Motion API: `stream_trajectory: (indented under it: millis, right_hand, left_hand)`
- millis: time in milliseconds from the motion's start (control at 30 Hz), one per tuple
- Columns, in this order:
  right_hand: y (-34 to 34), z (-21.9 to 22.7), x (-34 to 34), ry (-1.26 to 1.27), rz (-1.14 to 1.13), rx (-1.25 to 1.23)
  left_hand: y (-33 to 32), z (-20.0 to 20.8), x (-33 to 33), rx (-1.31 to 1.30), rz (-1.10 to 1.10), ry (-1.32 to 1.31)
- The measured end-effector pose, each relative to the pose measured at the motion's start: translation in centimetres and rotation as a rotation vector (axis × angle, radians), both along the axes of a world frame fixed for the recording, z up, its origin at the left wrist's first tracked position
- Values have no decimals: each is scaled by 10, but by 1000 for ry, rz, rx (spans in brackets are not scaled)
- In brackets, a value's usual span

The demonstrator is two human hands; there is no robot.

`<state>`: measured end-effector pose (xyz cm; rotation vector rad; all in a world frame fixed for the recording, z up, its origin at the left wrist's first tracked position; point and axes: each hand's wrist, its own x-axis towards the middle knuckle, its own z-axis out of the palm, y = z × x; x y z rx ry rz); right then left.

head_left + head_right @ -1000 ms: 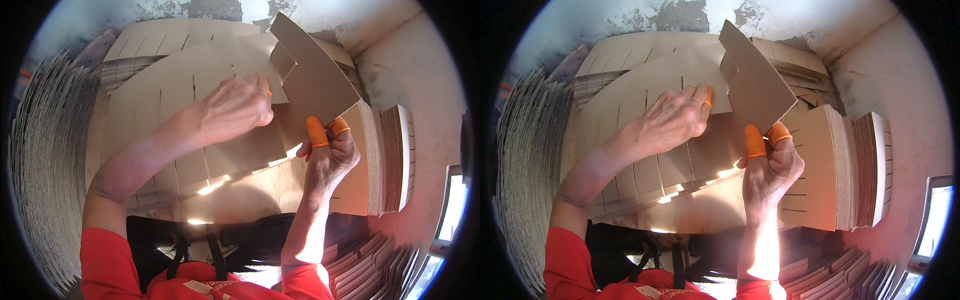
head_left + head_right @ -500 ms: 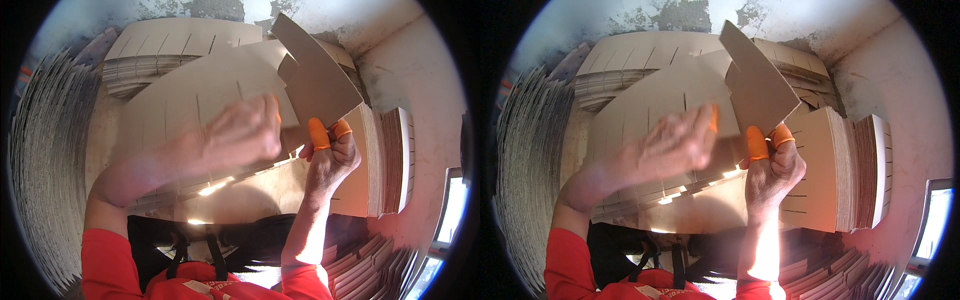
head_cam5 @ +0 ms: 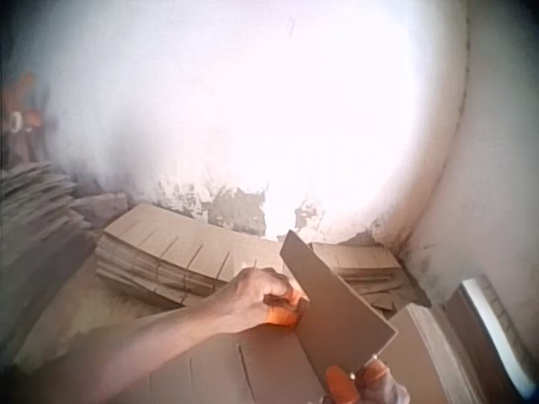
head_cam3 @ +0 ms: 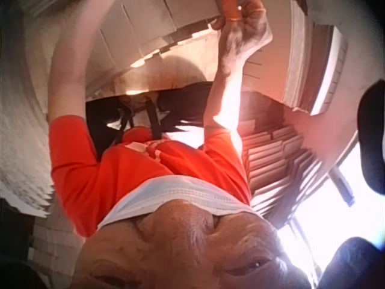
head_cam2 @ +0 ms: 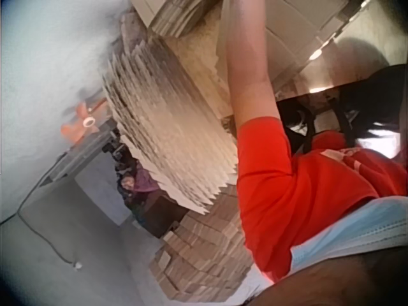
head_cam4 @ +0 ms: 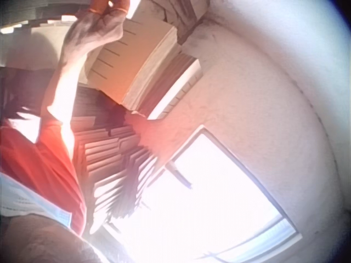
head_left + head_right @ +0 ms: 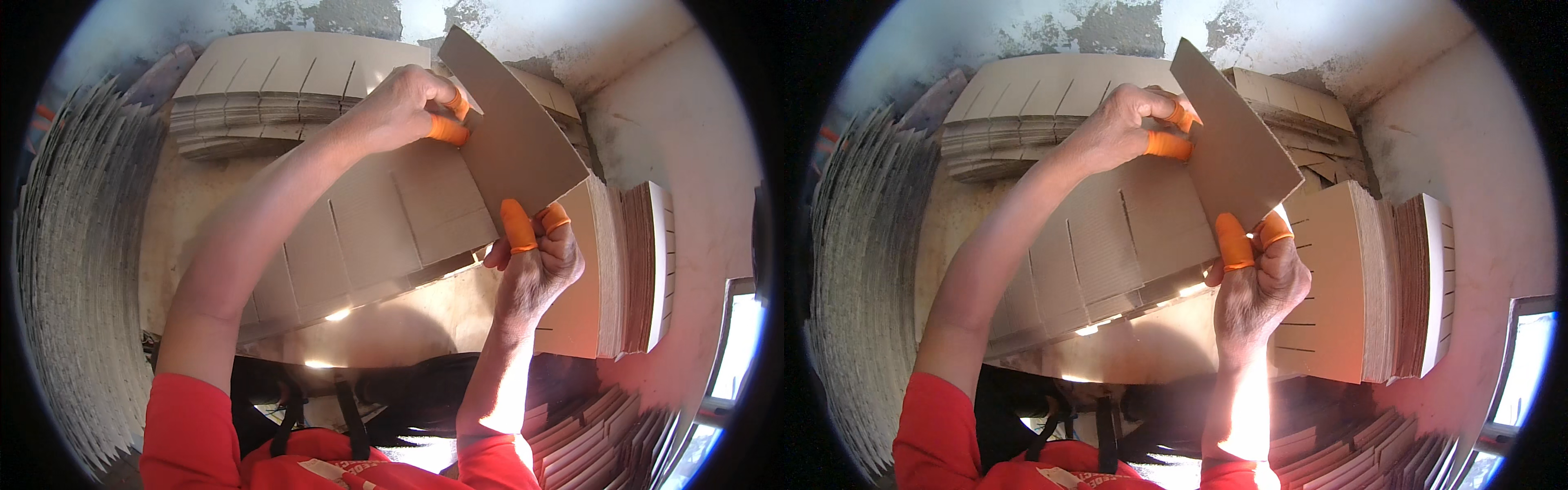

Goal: The person assembles cardboard pieces by hand, interlocking them into a larger structure. They repeatedly pick up, align, and press the pieces together to form a continuous assembly.

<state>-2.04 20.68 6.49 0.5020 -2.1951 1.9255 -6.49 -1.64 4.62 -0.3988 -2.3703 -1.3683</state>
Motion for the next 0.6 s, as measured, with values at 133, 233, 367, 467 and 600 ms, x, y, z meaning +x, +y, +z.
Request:
stream_trajectory:
  millis: [133,233,367,467,600]
  right_hand:
    - [7,-6,-5,13,-13,5]
    - [3,-4,-4,-24,22,-69]
    - [3,-4,-5,3,-32,4]
    - [3,-4,-6,-15,-68,6]
    - [-2,-1,-3,-25,-75,26]
  left_hand:
    - [3,-10,-4,303,30,5]
    - [5,-15,-3,445,75,-10]
    - [24,-17,-5,725,-21,-61]
    - [24,-18,-3,562,-59,-53]
    - [14,-23,-4,438,-16,-98]
